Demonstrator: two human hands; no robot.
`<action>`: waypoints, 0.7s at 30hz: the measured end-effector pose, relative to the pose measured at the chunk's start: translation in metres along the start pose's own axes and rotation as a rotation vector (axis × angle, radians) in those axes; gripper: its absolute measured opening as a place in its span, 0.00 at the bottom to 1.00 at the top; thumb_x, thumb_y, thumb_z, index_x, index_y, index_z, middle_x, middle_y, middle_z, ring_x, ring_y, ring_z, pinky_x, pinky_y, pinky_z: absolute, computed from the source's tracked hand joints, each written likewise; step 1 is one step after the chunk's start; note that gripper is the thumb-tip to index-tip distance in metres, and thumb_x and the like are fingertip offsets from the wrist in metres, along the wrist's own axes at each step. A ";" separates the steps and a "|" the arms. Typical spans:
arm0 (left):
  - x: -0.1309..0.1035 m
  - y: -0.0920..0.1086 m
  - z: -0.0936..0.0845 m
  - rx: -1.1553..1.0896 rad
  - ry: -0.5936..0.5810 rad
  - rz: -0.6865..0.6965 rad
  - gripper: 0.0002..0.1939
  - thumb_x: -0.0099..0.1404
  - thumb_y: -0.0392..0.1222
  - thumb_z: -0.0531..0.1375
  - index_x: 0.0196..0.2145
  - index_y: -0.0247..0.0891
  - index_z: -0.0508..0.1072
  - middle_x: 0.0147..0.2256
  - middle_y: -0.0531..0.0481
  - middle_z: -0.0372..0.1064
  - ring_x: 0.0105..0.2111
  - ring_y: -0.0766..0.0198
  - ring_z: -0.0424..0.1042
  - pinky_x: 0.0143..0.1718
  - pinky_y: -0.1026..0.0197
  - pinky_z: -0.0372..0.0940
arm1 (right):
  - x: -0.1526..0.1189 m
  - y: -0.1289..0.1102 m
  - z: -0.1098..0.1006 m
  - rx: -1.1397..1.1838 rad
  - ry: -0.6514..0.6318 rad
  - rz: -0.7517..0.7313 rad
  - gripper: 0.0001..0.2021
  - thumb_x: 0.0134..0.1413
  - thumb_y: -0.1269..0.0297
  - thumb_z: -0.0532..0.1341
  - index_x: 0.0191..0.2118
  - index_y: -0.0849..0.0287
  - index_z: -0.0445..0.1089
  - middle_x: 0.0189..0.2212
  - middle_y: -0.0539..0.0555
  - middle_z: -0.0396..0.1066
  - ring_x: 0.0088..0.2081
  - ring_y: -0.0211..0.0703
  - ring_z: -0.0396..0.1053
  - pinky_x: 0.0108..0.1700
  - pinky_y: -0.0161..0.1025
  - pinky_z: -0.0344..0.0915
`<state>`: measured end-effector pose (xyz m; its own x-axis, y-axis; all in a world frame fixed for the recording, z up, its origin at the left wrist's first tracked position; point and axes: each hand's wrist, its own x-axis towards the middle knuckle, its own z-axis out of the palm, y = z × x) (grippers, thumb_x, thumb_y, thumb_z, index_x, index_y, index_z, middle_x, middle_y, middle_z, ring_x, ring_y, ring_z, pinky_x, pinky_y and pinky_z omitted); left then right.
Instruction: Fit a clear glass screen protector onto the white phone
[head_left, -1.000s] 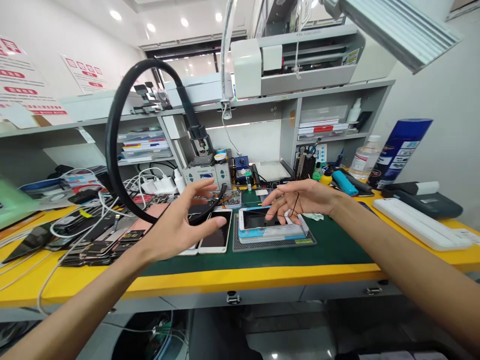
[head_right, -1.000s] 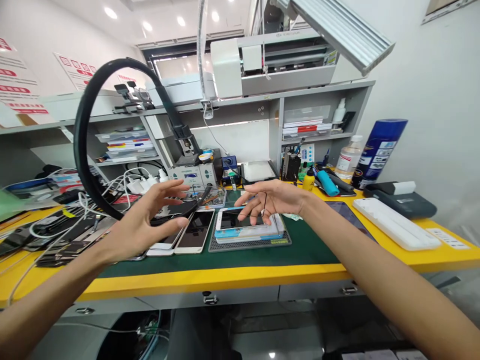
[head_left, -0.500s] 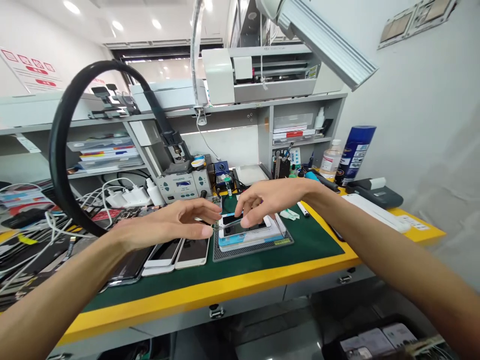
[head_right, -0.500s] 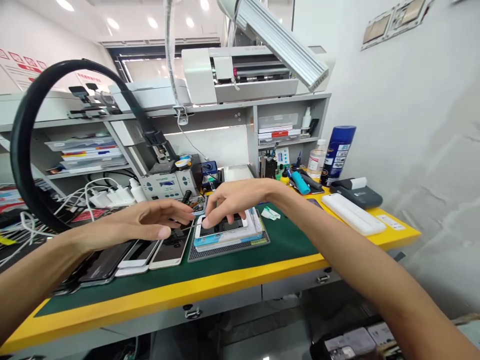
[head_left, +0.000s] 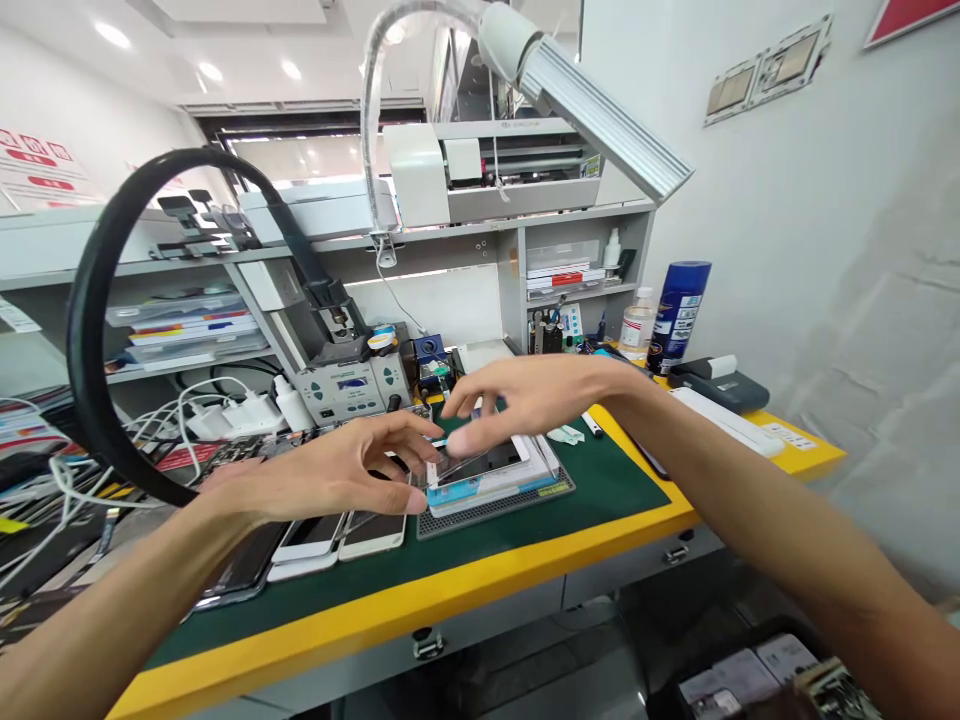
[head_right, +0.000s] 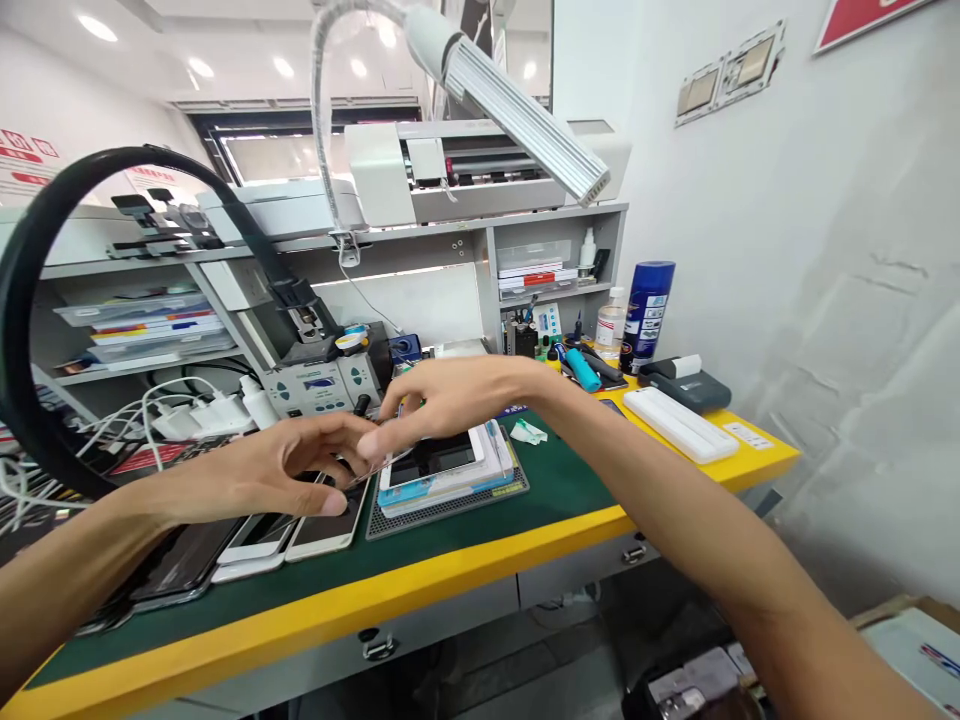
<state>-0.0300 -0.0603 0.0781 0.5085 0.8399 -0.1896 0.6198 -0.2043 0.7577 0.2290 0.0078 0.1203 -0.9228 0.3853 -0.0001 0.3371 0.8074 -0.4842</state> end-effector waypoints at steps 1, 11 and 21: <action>0.001 -0.002 0.001 0.047 0.038 -0.019 0.32 0.61 0.55 0.68 0.59 0.45 0.65 0.54 0.44 0.71 0.51 0.51 0.73 0.50 0.50 0.69 | -0.007 0.008 0.001 0.008 0.142 0.052 0.24 0.59 0.43 0.61 0.48 0.59 0.76 0.48 0.58 0.76 0.41 0.45 0.72 0.37 0.36 0.63; 0.051 -0.012 0.030 0.683 0.189 -0.044 0.42 0.57 0.63 0.64 0.63 0.38 0.64 0.60 0.36 0.66 0.57 0.41 0.68 0.54 0.47 0.65 | -0.035 0.092 0.089 -0.006 0.506 0.647 0.08 0.53 0.61 0.65 0.29 0.59 0.75 0.28 0.55 0.76 0.29 0.45 0.72 0.28 0.35 0.58; 0.076 -0.017 0.037 0.752 0.168 -0.019 0.38 0.61 0.62 0.59 0.63 0.37 0.64 0.57 0.35 0.68 0.57 0.41 0.68 0.53 0.49 0.65 | -0.021 0.100 0.103 0.077 0.537 0.710 0.17 0.51 0.66 0.60 0.14 0.57 0.60 0.11 0.51 0.63 0.11 0.40 0.64 0.20 0.35 0.61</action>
<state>0.0202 -0.0112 0.0281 0.4332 0.8996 -0.0558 0.8977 -0.4251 0.1158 0.2626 0.0340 -0.0183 -0.2825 0.9561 0.0781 0.7645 0.2736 -0.5837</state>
